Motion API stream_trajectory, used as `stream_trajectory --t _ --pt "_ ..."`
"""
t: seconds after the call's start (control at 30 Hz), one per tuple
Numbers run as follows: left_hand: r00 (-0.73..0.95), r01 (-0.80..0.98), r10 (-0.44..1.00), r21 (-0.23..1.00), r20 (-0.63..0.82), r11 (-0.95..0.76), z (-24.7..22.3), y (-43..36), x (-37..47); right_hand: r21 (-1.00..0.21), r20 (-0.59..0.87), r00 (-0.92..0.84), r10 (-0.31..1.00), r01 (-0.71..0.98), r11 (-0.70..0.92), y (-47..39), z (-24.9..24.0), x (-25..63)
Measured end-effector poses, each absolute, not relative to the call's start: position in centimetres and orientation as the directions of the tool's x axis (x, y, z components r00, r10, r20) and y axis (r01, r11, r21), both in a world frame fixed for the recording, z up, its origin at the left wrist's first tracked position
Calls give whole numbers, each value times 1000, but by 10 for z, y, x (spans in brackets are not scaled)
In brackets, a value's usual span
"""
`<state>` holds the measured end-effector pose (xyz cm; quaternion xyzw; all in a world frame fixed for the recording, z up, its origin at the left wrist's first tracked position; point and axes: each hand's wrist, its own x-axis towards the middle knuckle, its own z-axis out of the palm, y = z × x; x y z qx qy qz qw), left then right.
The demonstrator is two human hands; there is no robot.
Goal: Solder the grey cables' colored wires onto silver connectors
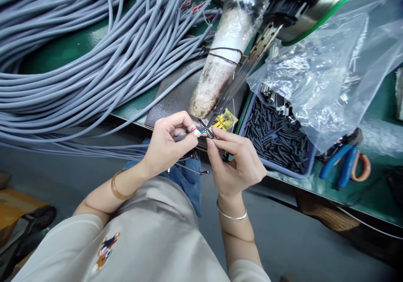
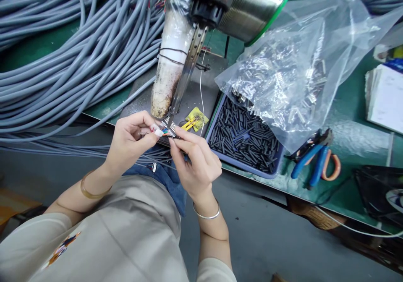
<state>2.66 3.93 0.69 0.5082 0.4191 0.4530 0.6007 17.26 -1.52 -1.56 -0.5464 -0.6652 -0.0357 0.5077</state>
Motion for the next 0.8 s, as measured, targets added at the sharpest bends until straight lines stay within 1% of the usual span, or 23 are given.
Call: stream_trajectory --t 0.1,0.3,0.37,0.43,0.5,0.57,0.6,0.63,0.67,0.73,0.8 --pt "246 -118 968 990 -51 82 10 40 26 -495 718 106 688 773 397 -15 -12 172" --pt "263 -115 960 985 -96 131 7 41 23 -379 743 -15 669 815 439 -19 -16 174" --pt "275 -132 955 980 -109 149 6 40 23 -363 750 -26 661 819 445 -21 -17 174" --pt "281 -153 953 975 -114 162 7 39 23 -409 749 18 663 799 441 -22 -18 174" --pt "299 -173 946 967 -128 186 9 38 22 -535 707 116 698 733 420 -23 -17 173" --pt "320 -192 935 956 -151 220 11 36 22 -666 628 210 749 644 377 -23 -16 172" --pt "327 -201 931 950 -164 238 12 35 23 -697 601 230 766 620 361 -23 -15 171" --pt "328 -209 928 944 -177 254 12 34 23 -698 596 229 769 621 356 -23 -15 171" --pt "324 -216 927 940 -188 266 12 34 23 -673 613 214 761 645 361 -23 -15 170" --pt "313 -222 929 936 -196 272 11 33 23 -579 670 157 726 722 378 -23 -15 169" --pt "299 -226 939 944 -170 242 9 33 24 -505 707 113 699 773 385 -24 -15 167"
